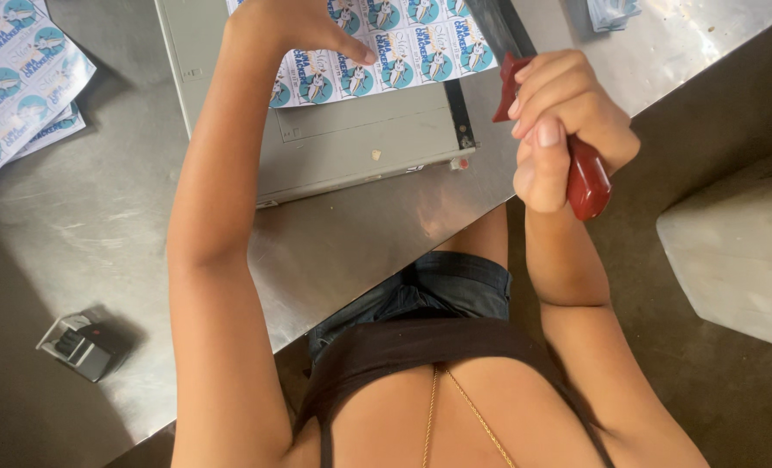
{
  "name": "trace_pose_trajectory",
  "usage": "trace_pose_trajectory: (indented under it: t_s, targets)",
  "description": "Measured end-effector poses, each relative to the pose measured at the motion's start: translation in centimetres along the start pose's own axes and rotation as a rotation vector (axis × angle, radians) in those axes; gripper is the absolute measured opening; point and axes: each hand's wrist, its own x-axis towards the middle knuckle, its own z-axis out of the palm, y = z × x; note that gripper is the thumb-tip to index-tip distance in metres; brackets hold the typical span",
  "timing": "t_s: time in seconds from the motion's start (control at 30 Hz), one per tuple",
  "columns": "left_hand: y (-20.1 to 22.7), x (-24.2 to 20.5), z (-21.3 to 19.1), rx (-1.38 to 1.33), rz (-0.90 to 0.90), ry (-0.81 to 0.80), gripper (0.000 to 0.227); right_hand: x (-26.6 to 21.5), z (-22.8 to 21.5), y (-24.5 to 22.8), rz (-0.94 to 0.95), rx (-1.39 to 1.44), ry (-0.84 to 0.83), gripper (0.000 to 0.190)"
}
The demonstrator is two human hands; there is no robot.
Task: The person uses a manual paper cutter to slice sheets of printed stickers into individual units. They align the sticker sheets on the cutting mat, press down the lever to cut, and then remove the separated stickers, repeating the process with multiple sheets.
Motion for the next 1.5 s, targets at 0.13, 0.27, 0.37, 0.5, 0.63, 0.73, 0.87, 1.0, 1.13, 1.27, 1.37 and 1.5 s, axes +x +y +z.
trace_pose_trajectory:
  t_s: [0.13,0.27,0.37,0.5,0.63,0.73,0.87,1.0,1.13,1.27,1.37,1.5]
  targets:
    - [-0.3,0.1,0.3,-0.022,0.084,0.07,0.087,-1.0,-0.3,0.1,-0.01,-0.029,-0.002,0.019]
    - [-1.2,-0.2,0.7,-0.029,0.191,0.146,0.089,-1.6,-0.1,0.0,0.016,-0.038,0.002,0.018]
    - [-1.7,-0.3,0.7,-0.037,0.25,0.171,0.088,-2.0,0.1,-0.1,0.032,-0.052,0.022,0.019]
    - [-1.9,-0.4,0.6,-0.061,0.229,0.16,0.086,-2.5,0.2,0.0,0.023,-0.052,0.038,0.02]
    - [-1.7,-0.2,0.5,-0.065,0.173,0.132,0.086,-2.6,0.3,0.2,0.014,-0.055,0.064,0.022]
    - [-1.6,-0.2,0.3,-0.075,0.163,0.126,0.085,-2.6,0.5,0.2,0.012,-0.054,0.081,0.023]
    - [-1.6,0.0,0.4,-0.064,0.14,0.13,0.085,-2.7,0.6,0.2,0.021,-0.049,0.094,0.024]
    - [-1.5,0.2,0.8,-0.052,0.093,0.142,0.081,-2.7,0.5,0.3,0.005,-0.056,0.085,0.024]
    - [-1.4,0.3,0.8,-0.041,0.092,0.136,0.078,-2.8,0.4,0.4,0.0,-0.055,0.082,0.024]
    - [-1.2,0.1,0.6,-0.045,0.112,0.149,0.078,-2.8,0.4,0.4,0.004,-0.06,0.088,0.024]
    - [-1.2,0.0,0.6,-0.055,0.107,0.138,0.076,-2.8,0.4,0.6,-0.013,-0.058,0.092,0.024]
    - [-1.2,0.0,0.4,-0.052,0.11,0.135,0.078,-3.1,0.5,0.4,0.004,-0.072,0.092,0.024]
